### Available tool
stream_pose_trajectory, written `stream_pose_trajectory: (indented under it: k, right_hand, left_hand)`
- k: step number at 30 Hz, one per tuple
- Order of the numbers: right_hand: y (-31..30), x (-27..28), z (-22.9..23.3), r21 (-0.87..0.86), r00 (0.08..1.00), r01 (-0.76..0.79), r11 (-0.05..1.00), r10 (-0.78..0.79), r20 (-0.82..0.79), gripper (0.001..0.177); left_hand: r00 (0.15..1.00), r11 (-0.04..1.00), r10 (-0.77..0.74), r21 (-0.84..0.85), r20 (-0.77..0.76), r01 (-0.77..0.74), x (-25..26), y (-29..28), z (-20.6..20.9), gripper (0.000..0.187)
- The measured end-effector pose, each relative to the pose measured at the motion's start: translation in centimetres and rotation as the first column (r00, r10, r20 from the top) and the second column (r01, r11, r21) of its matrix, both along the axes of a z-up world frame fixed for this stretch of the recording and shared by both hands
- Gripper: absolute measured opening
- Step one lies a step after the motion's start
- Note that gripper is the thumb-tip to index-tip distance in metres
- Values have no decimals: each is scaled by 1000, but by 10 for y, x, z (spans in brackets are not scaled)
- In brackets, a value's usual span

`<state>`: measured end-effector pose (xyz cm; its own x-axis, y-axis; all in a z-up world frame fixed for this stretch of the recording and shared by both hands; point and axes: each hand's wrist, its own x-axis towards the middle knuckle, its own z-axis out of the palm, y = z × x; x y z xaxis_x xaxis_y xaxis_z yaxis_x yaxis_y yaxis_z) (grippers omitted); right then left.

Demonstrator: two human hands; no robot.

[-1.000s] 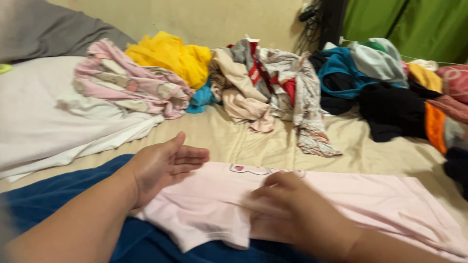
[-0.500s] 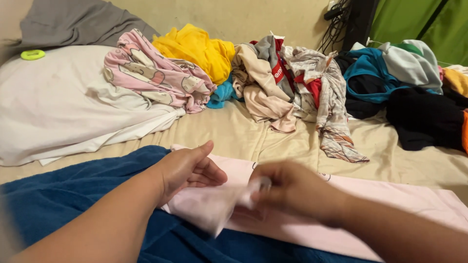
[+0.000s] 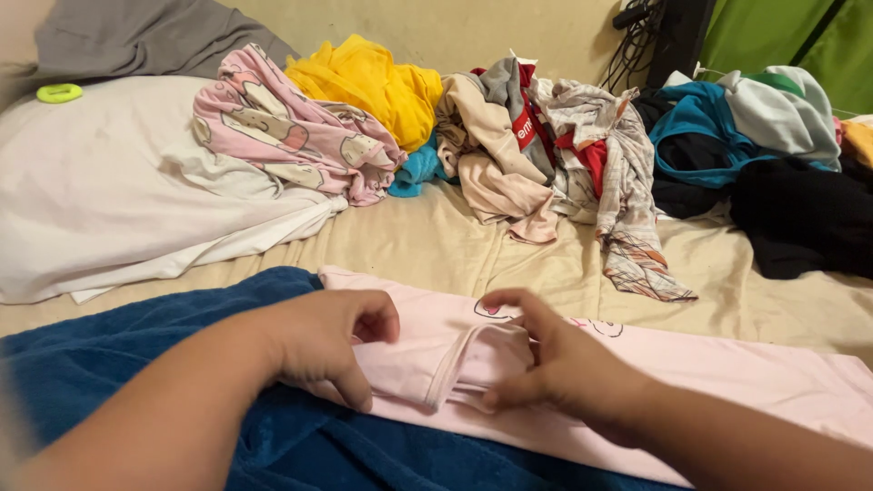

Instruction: The person folds a pink t-shirt and a plaid shirt on a bed. They smooth out each garment, fold the sleeves and sides, and place the folded items on the bed.

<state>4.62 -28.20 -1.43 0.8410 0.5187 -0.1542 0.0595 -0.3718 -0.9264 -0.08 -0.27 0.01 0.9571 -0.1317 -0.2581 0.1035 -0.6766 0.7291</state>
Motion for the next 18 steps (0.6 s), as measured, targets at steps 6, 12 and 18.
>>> stream_pose_trajectory:
  k: [6, 12, 18]
  right_hand:
    - [24, -2, 4, 63, 998, -46, 997, 49, -44, 12]
    - [14, 19, 3, 268, 953, 218, 938, -145, -267, 7]
    - [11, 22, -8, 171, 831, 454, 874, -347, -434, 32]
  left_hand:
    - [965, 972, -94, 232, 243, 36, 5, -5, -17, 56]
    - [983, 993, 117, -18, 145, -116, 19, 7, -33, 23]
    - [845, 788, 529, -410, 70, -459, 27, 9, -34, 22]
